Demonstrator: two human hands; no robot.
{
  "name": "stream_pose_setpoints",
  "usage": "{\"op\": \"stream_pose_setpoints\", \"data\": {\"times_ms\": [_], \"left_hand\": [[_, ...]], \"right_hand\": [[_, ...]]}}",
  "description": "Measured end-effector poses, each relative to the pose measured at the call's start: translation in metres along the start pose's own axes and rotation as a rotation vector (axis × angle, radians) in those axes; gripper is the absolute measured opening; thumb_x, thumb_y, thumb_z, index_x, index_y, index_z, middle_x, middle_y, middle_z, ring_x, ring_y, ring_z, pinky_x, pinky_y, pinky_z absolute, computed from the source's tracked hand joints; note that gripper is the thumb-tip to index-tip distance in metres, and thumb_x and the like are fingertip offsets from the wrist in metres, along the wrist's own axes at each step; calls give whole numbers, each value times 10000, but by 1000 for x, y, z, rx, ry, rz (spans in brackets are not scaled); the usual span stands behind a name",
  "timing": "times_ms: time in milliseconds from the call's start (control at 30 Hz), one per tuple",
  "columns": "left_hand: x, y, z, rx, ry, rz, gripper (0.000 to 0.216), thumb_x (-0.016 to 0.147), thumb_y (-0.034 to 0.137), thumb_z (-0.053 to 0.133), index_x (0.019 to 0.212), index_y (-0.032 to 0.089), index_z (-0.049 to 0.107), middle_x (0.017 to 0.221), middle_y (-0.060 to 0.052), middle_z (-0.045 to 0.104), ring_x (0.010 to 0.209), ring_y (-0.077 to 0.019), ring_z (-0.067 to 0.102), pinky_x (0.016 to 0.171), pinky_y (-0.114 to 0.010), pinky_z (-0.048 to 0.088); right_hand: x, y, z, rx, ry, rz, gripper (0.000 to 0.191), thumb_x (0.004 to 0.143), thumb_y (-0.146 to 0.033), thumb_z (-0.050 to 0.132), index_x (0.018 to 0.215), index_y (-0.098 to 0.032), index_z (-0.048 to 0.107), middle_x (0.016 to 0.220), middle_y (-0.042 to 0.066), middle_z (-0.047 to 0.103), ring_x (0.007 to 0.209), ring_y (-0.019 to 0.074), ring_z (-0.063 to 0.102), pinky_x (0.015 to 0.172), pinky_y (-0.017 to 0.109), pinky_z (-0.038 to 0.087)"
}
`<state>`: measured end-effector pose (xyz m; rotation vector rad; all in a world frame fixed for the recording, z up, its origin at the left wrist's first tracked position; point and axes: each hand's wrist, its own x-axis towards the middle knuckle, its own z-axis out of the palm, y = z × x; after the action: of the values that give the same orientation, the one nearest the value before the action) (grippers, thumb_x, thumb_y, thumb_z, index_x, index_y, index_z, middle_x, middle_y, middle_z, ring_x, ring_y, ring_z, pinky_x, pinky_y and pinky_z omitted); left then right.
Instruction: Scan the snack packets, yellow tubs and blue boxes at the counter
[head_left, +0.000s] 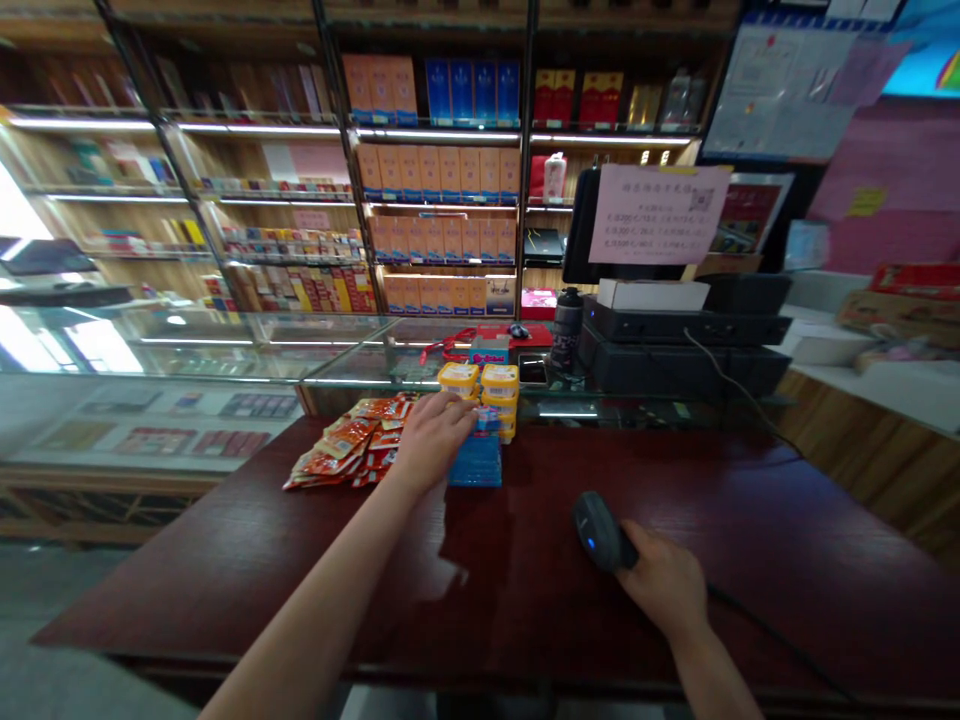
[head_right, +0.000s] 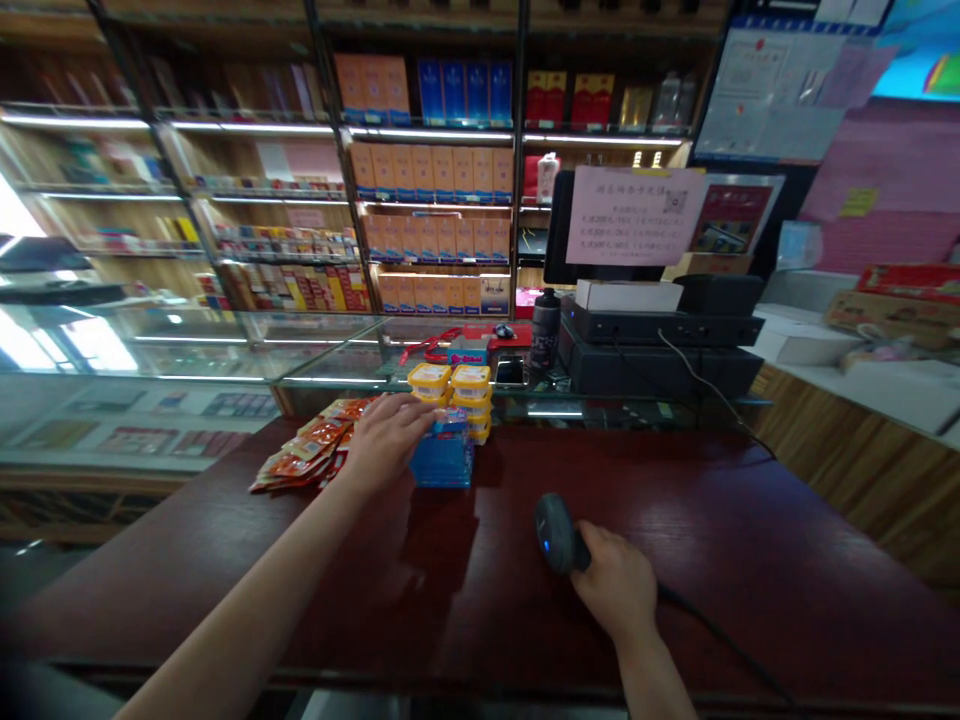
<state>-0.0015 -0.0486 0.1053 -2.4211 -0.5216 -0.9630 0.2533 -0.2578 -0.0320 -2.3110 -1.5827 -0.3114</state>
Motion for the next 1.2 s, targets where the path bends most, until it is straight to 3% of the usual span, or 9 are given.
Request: {"op": "stream_pose_setpoints", "data": {"times_ms": [100, 200, 267, 367, 433, 500, 800, 967, 1200], "left_hand": [[6, 14, -5, -84, 190, -66, 199, 891, 205, 498, 1023, 237, 643, 1027, -66, 670, 988, -212, 576, 875, -379, 453], [14, 47, 11, -355, 307, -272, 158, 886, 181, 481, 979, 206, 606, 964, -65, 643, 926, -189, 596, 836, -346, 487], [20, 75, 32, -634, 303, -498, 87, 863, 228, 527, 936, 196, 562, 914, -55, 627, 879, -193, 617, 811, -356, 513], [24, 113, 74, -1255, 221, -853, 170, 848, 330, 558, 890, 201, 456, 824, -22, 611, 732, -176, 664, 704, -361, 567], [24, 129, 102, -1586, 201, -1053, 317, 792, 398, 633, 877, 199, 401, 844, -20, 619, 716, -184, 685, 707, -398, 584], [21, 135, 125, -1734, 239, -1170, 397, 748, 425, 682, 889, 192, 394, 871, -31, 630, 727, -185, 697, 755, -422, 582], [5, 123, 192, -1639, 368, -1285, 429, 685, 416, 729, 891, 161, 453, 870, -32, 619, 747, -157, 668, 766, -432, 586], [-1, 123, 201, -1617, 403, -1270, 378, 721, 389, 700, 917, 158, 474, 928, -56, 630, 787, -162, 670, 781, -415, 587], [-1, 123, 201, -1624, 393, -1283, 276, 773, 309, 650, 922, 157, 474, 932, -64, 633, 812, -177, 677, 804, -441, 583]], "right_hand": [[2, 0, 0, 36, 0, 15, 245, 770, -200, 532, 988, -234, 636, 859, 14, 715, 789, 193, 667, 642, 258, 388], [4, -1, 0, 50, -20, 38, 245, 779, -208, 527, 999, -225, 634, 866, 22, 716, 793, 196, 665, 645, 264, 387], [7, -3, -2, 46, -35, 42, 305, 769, -189, 532, 1059, -217, 620, 908, 36, 719, 811, 200, 666, 664, 267, 394], [11, -4, -8, 52, -60, 54, 407, 765, -176, 537, 1168, -219, 574, 965, 46, 718, 827, 211, 672, 676, 277, 403], [13, -3, -14, 40, -81, 75, 349, 776, -194, 537, 1121, -209, 591, 924, 52, 719, 811, 221, 673, 661, 281, 400], [15, 0, -19, 46, -85, 93, 275, 782, -212, 545, 1049, -199, 609, 886, 57, 714, 806, 226, 673, 653, 277, 398], [27, 27, -35, 413, -43, 143, 293, 758, -311, 588, 1030, -214, 636, 930, 61, 725, 865, 245, 671, 707, 291, 451], [28, 45, -32, 629, -6, 124, 415, 682, -440, 661, 1010, -185, 670, 922, 80, 731, 839, 250, 677, 750, 323, 496], [17, 50, -25, 682, -69, 80, 350, 696, -364, 608, 981, -176, 684, 929, 90, 735, 864, 262, 675, 795, 350, 503]]}}
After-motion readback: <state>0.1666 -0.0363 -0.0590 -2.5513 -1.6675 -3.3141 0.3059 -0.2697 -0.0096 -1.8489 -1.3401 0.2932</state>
